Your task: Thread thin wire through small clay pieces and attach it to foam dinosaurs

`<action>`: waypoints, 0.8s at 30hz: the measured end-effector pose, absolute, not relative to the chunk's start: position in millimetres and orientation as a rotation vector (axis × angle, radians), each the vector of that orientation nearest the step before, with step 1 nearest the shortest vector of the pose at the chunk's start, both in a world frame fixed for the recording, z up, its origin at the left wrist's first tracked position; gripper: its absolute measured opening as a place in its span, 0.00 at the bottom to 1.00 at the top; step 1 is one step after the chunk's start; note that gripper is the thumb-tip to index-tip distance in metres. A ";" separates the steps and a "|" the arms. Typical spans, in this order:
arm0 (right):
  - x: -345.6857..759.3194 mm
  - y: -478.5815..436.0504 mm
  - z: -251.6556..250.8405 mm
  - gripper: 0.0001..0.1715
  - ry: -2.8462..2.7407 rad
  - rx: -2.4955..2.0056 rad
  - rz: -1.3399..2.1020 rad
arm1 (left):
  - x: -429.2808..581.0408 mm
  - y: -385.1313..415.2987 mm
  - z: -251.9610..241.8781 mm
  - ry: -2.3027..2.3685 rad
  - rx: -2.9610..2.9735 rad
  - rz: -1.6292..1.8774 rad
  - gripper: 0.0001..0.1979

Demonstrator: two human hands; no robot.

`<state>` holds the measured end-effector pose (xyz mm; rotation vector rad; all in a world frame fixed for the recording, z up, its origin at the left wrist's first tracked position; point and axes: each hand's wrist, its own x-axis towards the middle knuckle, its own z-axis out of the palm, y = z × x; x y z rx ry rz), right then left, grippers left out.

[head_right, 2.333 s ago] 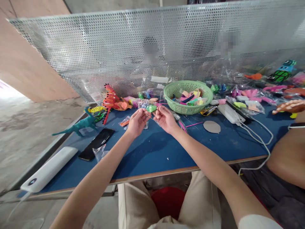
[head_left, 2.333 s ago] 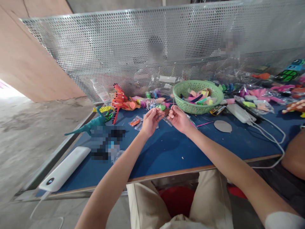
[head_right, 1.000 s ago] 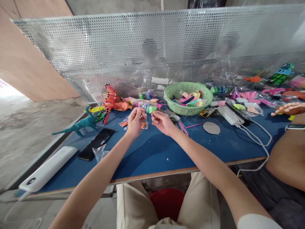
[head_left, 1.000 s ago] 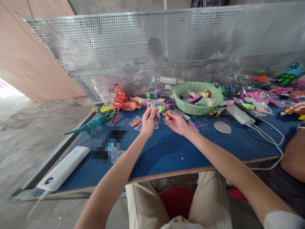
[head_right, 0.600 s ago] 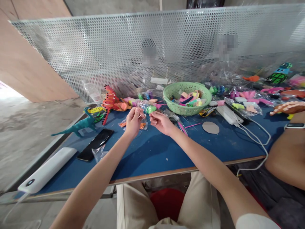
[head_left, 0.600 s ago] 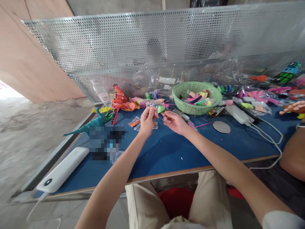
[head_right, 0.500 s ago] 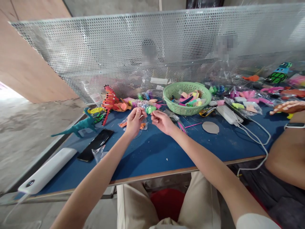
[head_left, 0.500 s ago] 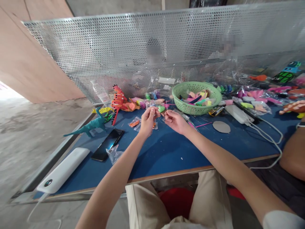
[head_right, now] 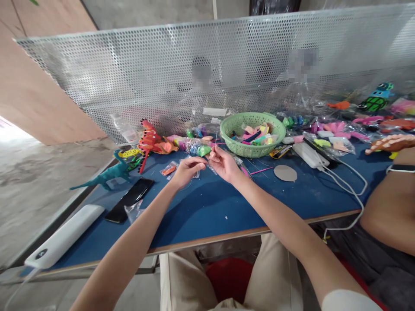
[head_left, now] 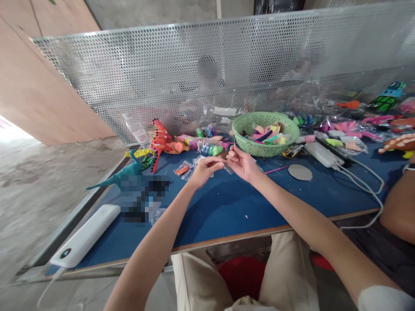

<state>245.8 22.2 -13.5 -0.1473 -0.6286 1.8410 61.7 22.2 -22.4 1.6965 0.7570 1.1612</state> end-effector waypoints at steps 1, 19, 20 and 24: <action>244.2 21.7 -14.6 0.08 -0.643 -0.158 1.837 | 62.2 21.7 -21.8 0.746 1.689 1.151 0.12; 237.7 19.6 -21.4 0.09 -0.760 -0.270 1.724 | 68.0 20.3 -25.7 0.720 1.609 1.131 0.14; 238.5 20.5 -21.3 0.09 -0.757 -0.282 1.717 | 67.8 20.2 -25.1 0.732 1.609 1.134 0.13; 240.4 27.1 -22.8 0.10 -0.779 -0.408 1.555 | 68.4 21.5 -24.4 0.714 1.510 1.223 0.12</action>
